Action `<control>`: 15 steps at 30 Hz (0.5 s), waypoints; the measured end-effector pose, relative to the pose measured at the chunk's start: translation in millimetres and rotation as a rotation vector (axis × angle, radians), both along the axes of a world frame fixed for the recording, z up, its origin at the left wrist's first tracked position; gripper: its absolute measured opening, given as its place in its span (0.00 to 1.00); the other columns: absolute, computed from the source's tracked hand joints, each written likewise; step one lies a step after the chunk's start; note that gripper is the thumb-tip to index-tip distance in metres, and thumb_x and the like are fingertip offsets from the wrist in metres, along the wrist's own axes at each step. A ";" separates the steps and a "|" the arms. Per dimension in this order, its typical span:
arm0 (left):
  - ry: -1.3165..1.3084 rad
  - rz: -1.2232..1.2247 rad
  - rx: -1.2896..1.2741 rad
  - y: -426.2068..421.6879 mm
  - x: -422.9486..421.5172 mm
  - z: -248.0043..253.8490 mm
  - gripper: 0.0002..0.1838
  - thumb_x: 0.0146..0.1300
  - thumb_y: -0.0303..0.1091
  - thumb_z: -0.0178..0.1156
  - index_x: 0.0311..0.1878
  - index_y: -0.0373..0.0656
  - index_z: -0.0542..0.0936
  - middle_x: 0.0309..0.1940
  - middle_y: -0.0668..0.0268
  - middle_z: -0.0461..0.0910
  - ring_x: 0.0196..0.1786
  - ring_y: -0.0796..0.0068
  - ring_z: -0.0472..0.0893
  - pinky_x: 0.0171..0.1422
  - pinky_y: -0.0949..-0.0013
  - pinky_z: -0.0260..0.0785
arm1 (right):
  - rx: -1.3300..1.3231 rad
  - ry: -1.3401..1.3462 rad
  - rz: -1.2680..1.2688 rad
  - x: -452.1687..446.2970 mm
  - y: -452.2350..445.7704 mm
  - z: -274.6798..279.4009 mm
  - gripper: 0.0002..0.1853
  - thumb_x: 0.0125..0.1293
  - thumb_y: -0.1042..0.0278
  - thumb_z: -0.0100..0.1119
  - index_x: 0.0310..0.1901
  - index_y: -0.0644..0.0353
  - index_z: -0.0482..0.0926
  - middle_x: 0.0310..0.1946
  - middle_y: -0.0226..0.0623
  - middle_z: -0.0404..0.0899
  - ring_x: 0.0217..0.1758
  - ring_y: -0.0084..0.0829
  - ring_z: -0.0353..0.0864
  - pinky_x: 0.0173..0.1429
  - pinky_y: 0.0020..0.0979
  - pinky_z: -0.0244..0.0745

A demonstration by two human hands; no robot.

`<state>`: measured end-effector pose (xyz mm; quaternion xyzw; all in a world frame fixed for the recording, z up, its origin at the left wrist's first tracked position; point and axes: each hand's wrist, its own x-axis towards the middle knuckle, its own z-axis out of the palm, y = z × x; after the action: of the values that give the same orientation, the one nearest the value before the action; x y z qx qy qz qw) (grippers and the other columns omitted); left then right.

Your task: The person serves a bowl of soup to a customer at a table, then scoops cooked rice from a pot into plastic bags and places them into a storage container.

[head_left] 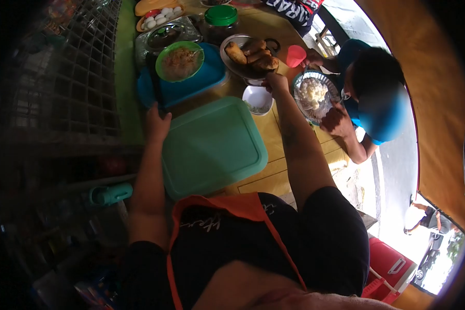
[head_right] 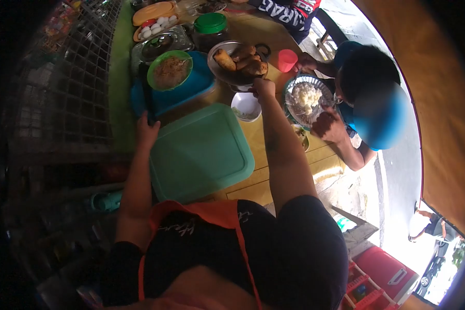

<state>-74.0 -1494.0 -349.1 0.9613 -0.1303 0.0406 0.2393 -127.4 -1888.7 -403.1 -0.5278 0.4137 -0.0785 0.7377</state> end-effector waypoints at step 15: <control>-0.068 -0.034 -0.171 1.1 6.8 -9.9 0.29 0.47 0.36 0.60 0.54 0.39 0.64 0.47 0.51 0.65 0.50 0.55 0.67 0.51 0.63 0.63 | -0.909 0.411 0.141 -45.9 14.8 -19.6 0.34 0.60 0.39 0.28 0.41 0.67 0.71 0.38 0.59 0.71 0.48 0.53 0.67 0.54 0.43 0.59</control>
<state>-67.2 -1492.9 -359.0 0.9332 -0.1505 0.0801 0.3164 -173.2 -1873.9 -422.7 -0.8270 0.4376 -0.0951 0.3399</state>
